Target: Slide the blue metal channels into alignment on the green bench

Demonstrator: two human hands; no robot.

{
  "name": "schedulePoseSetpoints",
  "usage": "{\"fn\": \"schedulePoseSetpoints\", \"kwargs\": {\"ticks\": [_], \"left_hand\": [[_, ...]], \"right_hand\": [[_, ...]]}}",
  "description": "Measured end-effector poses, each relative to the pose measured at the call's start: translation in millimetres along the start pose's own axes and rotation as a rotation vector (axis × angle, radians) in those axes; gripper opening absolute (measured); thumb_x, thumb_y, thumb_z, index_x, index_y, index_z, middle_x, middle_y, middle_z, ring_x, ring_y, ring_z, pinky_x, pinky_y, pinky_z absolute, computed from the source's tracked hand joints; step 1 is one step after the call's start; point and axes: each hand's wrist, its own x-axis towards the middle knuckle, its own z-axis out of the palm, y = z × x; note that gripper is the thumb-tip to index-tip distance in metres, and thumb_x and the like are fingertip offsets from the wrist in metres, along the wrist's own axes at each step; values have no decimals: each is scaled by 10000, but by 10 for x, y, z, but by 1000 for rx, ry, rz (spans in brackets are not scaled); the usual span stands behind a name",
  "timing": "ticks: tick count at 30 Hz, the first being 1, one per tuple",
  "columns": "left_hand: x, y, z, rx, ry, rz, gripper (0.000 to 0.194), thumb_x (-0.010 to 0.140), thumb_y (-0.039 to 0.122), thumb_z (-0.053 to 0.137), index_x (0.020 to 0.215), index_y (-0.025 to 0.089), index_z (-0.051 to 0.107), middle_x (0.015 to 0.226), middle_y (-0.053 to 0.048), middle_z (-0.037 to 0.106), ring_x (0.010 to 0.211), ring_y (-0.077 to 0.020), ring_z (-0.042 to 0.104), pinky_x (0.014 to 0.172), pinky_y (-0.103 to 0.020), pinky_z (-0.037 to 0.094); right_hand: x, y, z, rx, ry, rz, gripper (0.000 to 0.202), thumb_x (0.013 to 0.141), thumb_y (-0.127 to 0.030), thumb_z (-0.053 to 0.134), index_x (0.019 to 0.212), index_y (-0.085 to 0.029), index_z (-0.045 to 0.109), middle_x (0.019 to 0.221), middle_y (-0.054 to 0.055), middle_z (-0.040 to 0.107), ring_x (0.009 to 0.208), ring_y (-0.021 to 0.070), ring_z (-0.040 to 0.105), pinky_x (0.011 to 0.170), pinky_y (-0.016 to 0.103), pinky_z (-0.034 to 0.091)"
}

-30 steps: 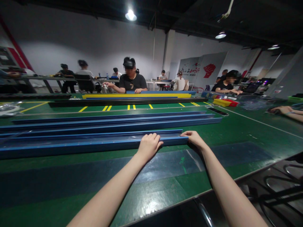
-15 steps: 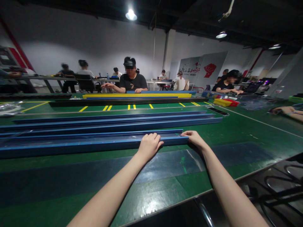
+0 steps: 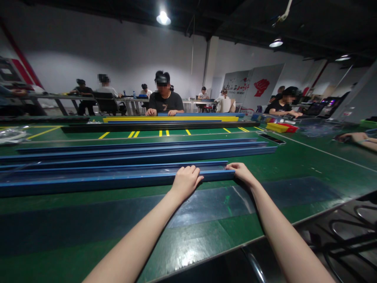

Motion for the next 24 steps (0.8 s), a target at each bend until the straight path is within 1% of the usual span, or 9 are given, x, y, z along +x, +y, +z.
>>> {"fn": "schedulePoseSetpoints", "kwargs": {"ticks": [3, 6, 14, 20, 24], "left_hand": [[-2, 4, 3, 9, 6, 4, 221, 851, 361, 421, 800, 169, 517, 787, -47, 567, 757, -179, 522, 620, -296, 311], [-2, 8, 2, 21, 10, 7, 223, 853, 362, 417, 801, 169, 516, 790, -43, 570, 757, -178, 522, 623, -297, 310], [2, 4, -4, 4, -2, 0, 229, 855, 366, 413, 803, 169, 519, 789, -50, 567, 759, -178, 520, 618, -296, 311], [0, 3, -4, 36, 7, 9, 224, 853, 366, 415, 798, 174, 517, 783, -41, 571, 752, -176, 519, 616, -294, 309], [-3, 4, -11, 37, 5, 8, 219, 850, 365, 423, 799, 173, 516, 781, -38, 570, 748, -175, 521, 612, -293, 308]], "right_hand": [[24, 39, -5, -22, 8, -11, 258, 583, -385, 542, 594, -143, 630, 613, 34, 615, 608, 138, 531, 573, 229, 375], [30, 52, -9, -41, 17, -12, 255, 585, -376, 544, 604, -140, 637, 609, 35, 617, 600, 138, 530, 567, 229, 373], [11, 10, 1, -70, 48, -17, 269, 586, -389, 534, 585, -140, 635, 577, 33, 606, 556, 125, 517, 514, 215, 361], [2, -18, -11, -95, 83, 3, 295, 602, -415, 525, 630, -146, 642, 562, 25, 591, 486, 105, 479, 440, 205, 327], [-5, -30, -12, -98, 113, 20, 301, 606, -424, 533, 639, -144, 639, 550, 23, 590, 445, 93, 454, 423, 206, 326]]}}
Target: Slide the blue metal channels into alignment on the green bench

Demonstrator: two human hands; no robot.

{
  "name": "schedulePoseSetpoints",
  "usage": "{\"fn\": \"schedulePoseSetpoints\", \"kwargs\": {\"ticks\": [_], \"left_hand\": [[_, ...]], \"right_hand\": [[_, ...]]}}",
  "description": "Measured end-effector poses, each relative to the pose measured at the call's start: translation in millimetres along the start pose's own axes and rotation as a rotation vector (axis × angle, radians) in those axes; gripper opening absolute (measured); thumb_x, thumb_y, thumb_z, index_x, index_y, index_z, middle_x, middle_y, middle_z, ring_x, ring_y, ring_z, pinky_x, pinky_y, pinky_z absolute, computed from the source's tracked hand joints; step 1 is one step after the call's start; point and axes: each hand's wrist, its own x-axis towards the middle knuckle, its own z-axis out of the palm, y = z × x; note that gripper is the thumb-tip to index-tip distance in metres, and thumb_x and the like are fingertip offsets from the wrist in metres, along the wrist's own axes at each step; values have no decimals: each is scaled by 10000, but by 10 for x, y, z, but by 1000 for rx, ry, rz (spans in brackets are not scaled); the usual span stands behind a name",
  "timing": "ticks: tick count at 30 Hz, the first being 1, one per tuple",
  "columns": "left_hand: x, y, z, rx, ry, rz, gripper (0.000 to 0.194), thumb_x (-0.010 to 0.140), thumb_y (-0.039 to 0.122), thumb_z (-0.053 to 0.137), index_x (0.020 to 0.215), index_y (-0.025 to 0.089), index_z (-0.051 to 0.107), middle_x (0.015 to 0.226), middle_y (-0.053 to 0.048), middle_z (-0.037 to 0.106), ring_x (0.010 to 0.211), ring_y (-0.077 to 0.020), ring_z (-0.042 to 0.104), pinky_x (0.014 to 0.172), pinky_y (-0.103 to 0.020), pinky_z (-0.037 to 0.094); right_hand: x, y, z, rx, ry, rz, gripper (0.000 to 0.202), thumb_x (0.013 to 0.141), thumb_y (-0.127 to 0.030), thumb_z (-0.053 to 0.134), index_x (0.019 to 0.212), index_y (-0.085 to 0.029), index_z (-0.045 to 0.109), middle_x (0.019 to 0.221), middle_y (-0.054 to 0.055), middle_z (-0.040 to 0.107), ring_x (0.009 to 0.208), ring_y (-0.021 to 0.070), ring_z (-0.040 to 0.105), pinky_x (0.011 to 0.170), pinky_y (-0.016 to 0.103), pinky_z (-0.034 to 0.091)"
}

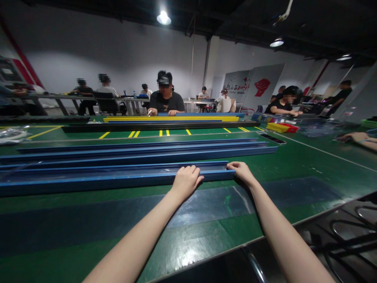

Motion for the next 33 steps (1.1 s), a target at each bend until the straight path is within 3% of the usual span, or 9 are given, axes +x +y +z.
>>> {"fn": "schedulePoseSetpoints", "kwargs": {"ticks": [7, 12, 18, 26, 33], "left_hand": [[2, -5, -4, -3, -6, -4, 220, 848, 369, 425, 796, 173, 511, 784, -33, 573, 747, -175, 524, 614, -292, 312], [2, -9, 4, -6, 2, -10, 215, 843, 368, 437, 786, 174, 511, 778, -27, 576, 743, -173, 526, 618, -293, 321], [-3, -1, -4, -4, 11, -12, 211, 835, 372, 453, 796, 174, 512, 789, -27, 581, 750, -174, 528, 624, -291, 321], [5, 9, -12, 8, -9, -28, 219, 835, 379, 447, 803, 173, 516, 806, -32, 585, 752, -179, 537, 634, -295, 339], [32, 9, -106, -27, -124, -52, 210, 831, 371, 454, 847, 174, 527, 857, -38, 596, 801, -188, 559, 655, -291, 385]], "right_hand": [[-62, -141, -27, -13, 136, -46, 399, 725, -505, 410, 696, -159, 607, 565, 30, 589, 463, 106, 461, 454, 217, 337], [-266, -362, 23, -365, 259, -221, 432, 811, -494, 325, 589, -191, 537, 573, 22, 572, 533, 108, 475, 498, 210, 274], [-400, -428, 103, -632, 279, -536, 383, 839, -416, 350, 561, -187, 480, 599, 18, 564, 585, 115, 487, 539, 211, 266], [-379, -462, 154, -821, 360, -610, 338, 841, -326, 372, 561, -178, 489, 593, 18, 569, 563, 108, 475, 547, 226, 246], [-434, -527, 223, -894, 396, -736, 350, 855, -301, 351, 579, -170, 523, 581, 21, 562, 549, 103, 447, 582, 240, 238]]}}
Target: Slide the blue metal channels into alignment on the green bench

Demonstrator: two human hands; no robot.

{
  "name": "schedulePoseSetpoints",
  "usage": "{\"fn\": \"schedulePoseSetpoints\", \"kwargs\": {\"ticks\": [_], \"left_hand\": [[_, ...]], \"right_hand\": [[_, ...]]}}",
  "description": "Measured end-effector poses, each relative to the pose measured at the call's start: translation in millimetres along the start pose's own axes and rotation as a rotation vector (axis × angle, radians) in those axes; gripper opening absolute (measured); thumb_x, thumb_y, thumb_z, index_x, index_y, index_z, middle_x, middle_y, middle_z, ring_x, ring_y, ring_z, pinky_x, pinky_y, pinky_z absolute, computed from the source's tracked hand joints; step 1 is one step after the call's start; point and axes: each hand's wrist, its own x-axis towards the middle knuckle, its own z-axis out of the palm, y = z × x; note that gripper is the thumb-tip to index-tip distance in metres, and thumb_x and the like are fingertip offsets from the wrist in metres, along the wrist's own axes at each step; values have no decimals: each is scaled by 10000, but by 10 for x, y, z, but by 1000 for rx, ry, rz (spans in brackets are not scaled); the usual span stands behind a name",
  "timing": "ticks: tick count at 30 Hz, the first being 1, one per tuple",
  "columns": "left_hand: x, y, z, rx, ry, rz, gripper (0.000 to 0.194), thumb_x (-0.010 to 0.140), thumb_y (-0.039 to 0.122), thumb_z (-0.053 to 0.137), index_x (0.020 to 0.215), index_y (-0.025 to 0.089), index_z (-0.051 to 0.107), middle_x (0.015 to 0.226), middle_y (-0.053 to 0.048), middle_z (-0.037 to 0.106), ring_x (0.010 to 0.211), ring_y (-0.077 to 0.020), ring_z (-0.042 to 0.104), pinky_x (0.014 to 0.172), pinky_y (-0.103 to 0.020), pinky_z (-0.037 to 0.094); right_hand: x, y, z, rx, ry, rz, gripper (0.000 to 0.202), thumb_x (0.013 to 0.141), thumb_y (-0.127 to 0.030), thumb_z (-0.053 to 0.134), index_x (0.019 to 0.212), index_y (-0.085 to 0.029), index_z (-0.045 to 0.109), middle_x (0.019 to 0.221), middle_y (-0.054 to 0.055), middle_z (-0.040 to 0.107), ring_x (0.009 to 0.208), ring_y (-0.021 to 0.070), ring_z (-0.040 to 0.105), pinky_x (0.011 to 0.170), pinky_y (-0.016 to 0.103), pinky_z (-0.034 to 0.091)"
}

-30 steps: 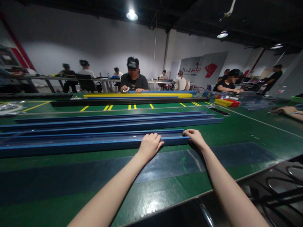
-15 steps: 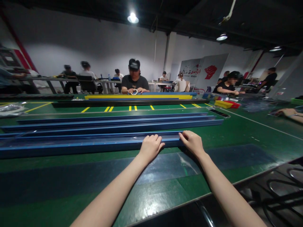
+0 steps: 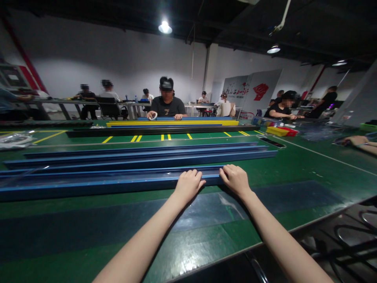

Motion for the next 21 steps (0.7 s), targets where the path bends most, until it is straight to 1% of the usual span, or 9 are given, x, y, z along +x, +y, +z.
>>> {"fn": "schedulePoseSetpoints", "kwargs": {"ticks": [3, 6, 11, 16, 21], "left_hand": [[6, -13, -70, -14, -63, -13, 184, 821, 345, 477, 875, 177, 529, 868, -37, 607, 826, -191, 569, 669, -287, 403], [1, -56, -140, -11, -123, -30, 172, 808, 325, 497, 892, 179, 532, 868, -36, 620, 833, -198, 579, 689, -294, 414], [-59, -221, -237, 0, -195, -66, 214, 793, 373, 509, 867, 175, 540, 892, -57, 622, 856, -211, 584, 706, -298, 421], [-182, -406, -272, 30, -194, -80, 251, 772, 403, 536, 871, 172, 548, 880, -61, 621, 879, -221, 577, 719, -305, 419], [-276, -517, -296, 74, -182, -103, 286, 761, 431, 541, 877, 170, 552, 875, -62, 622, 870, -225, 573, 718, -312, 411]], "right_hand": [[42, -107, 4, 43, 7, -30, 346, 857, -299, 347, 592, -170, 527, 590, 19, 561, 562, 101, 452, 587, 235, 241], [113, -234, 11, 78, -18, -53, 340, 856, -296, 346, 603, -170, 536, 602, 18, 570, 580, 100, 470, 574, 237, 237], [228, -417, 16, 112, -76, -66, 355, 853, -307, 339, 621, -166, 568, 615, 27, 599, 602, 107, 509, 540, 248, 221], [342, -589, 9, 139, -186, -17, 407, 842, -364, 334, 616, -170, 610, 634, 42, 639, 596, 119, 552, 509, 249, 213], [409, -704, -11, 118, -314, 38, 477, 830, -437, 312, 614, -179, 650, 651, 66, 668, 581, 147, 582, 486, 251, 217]]}}
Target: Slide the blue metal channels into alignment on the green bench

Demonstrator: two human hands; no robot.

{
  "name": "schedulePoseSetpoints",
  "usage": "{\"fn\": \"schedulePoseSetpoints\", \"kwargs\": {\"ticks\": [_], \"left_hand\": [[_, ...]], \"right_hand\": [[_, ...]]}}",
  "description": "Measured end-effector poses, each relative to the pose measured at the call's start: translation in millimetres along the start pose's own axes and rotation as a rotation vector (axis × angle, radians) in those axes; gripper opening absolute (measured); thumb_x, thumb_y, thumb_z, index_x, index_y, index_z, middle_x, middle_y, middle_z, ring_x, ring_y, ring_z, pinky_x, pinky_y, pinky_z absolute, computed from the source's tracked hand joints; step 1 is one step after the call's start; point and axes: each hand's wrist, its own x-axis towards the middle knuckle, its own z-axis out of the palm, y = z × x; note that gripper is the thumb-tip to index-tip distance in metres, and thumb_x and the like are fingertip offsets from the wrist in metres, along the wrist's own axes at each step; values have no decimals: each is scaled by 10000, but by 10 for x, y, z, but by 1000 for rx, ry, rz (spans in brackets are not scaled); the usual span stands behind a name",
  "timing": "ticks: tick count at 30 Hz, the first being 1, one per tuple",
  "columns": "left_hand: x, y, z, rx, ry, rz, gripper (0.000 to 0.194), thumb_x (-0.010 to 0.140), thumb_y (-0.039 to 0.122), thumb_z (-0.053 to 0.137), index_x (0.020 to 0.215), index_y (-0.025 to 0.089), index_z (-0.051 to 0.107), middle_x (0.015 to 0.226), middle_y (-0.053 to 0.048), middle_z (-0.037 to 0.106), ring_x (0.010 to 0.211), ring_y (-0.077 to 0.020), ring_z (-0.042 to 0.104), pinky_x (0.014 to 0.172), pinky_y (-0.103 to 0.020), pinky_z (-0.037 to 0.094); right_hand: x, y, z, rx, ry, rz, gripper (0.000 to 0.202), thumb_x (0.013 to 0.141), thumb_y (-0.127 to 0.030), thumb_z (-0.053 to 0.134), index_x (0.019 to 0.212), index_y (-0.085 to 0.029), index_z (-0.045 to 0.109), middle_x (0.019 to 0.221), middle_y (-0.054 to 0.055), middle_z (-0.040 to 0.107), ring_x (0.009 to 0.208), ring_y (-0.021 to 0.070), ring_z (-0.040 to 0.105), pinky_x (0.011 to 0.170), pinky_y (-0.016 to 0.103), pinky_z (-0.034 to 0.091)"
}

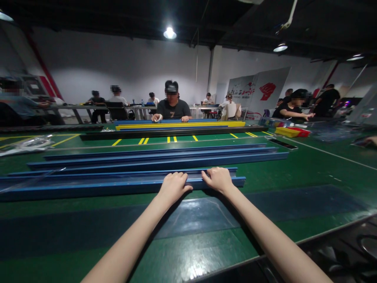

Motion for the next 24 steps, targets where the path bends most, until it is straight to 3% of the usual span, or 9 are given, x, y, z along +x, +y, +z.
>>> {"fn": "schedulePoseSetpoints", "kwargs": {"ticks": [4, 12, 24], "left_hand": [[-48, -59, -15, 14, 2, -14, 283, 767, 442, 527, 855, 174, 555, 870, -51, 622, 858, -216, 569, 705, -306, 407], [-103, -123, -3, 14, 39, -20, 272, 776, 441, 518, 833, 177, 554, 882, -40, 616, 854, -197, 556, 698, -290, 390], [-114, -55, 5, 13, 82, 4, 263, 783, 409, 522, 885, 167, 538, 902, -57, 605, 869, -208, 532, 716, -302, 343]], "right_hand": [[-37, -12, 7, -4, 6, 22, 482, 842, -420, 294, 647, -175, 661, 688, 74, 675, 605, 148, 593, 483, 245, 228], [-106, 60, 97, 23, 183, 28, 426, 840, -346, 336, 568, -174, 615, 619, 47, 653, 561, 119, 558, 480, 244, 203], [-52, 226, 200, 23, 340, -11, 422, 806, -258, 345, 477, -155, 588, 504, 50, 594, 456, 97, 481, 481, 244, 204]]}}
